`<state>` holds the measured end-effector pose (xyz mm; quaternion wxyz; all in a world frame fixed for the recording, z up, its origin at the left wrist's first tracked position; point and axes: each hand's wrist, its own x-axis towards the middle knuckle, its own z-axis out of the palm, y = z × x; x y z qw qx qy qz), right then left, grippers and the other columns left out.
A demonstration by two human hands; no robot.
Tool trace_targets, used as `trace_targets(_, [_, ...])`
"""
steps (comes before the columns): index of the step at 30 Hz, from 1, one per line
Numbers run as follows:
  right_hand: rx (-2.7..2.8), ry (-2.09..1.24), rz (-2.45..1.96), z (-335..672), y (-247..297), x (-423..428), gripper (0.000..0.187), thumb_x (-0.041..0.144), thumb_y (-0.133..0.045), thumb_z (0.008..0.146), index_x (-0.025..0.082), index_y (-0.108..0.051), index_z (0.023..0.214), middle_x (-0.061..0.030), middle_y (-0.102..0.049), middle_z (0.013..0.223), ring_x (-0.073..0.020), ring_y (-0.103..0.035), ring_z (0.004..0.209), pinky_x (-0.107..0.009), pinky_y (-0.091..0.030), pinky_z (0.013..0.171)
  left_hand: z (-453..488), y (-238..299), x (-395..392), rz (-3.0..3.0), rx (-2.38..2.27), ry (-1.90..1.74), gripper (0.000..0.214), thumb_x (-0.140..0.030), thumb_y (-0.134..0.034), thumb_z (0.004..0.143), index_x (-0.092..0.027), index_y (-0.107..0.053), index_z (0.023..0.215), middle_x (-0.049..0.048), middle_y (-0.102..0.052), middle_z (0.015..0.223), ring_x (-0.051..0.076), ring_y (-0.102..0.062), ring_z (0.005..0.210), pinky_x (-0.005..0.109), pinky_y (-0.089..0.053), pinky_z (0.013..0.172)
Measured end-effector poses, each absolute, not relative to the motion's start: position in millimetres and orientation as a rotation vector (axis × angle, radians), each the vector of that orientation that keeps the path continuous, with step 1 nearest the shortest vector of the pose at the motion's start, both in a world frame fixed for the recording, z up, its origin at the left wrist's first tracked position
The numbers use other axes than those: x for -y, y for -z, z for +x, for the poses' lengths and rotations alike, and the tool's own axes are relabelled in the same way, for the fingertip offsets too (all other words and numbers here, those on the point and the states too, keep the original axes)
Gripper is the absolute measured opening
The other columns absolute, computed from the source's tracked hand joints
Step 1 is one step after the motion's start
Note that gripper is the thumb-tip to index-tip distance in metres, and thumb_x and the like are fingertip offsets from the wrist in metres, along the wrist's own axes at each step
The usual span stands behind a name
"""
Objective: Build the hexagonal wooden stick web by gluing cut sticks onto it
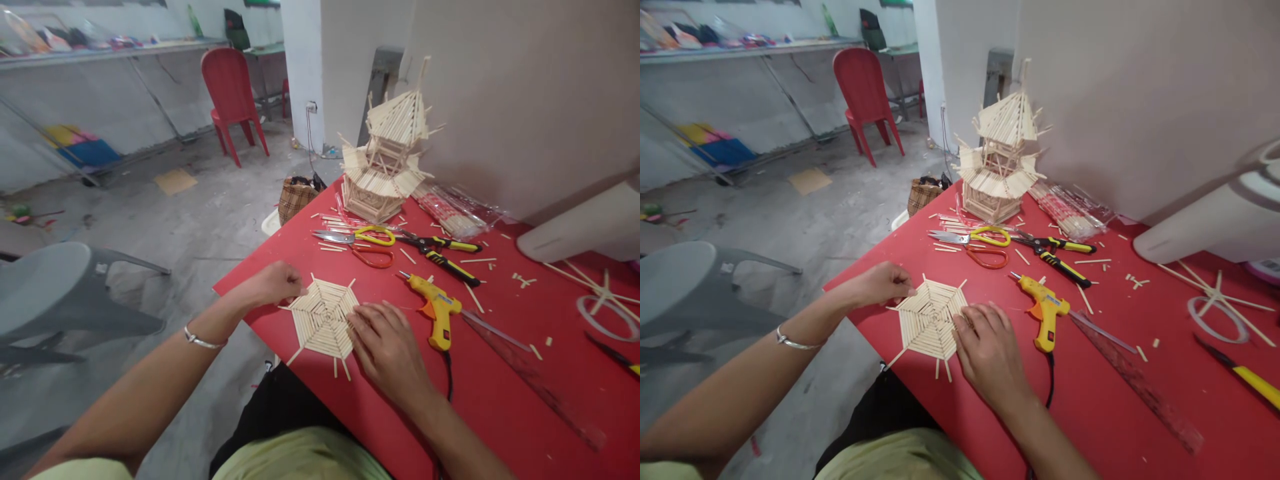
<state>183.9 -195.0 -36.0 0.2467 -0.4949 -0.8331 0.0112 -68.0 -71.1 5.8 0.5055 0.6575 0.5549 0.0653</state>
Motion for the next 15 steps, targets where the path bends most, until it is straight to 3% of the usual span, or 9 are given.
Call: trace_targets(15, [2.279, -0.032, -1.348, 184.5, 37.4, 195.5, 0.024, 0.022, -0.055, 0.098, 0.02, -0.067, 0.119, -0.009, -0.07, 0.117, -0.0255, -0.059, 0.112, -0.049, -0.041, 0.107, -68.0, -4.6, 73.4, 1.578, -1.336, -0.186, 0.03, -0.036, -0.071, 0.07, -0.018, -0.056, 0.052, -0.0014, -0.055, 0.048, 0.009, -0.045, 0.044, 0.022, -0.033, 0.042])
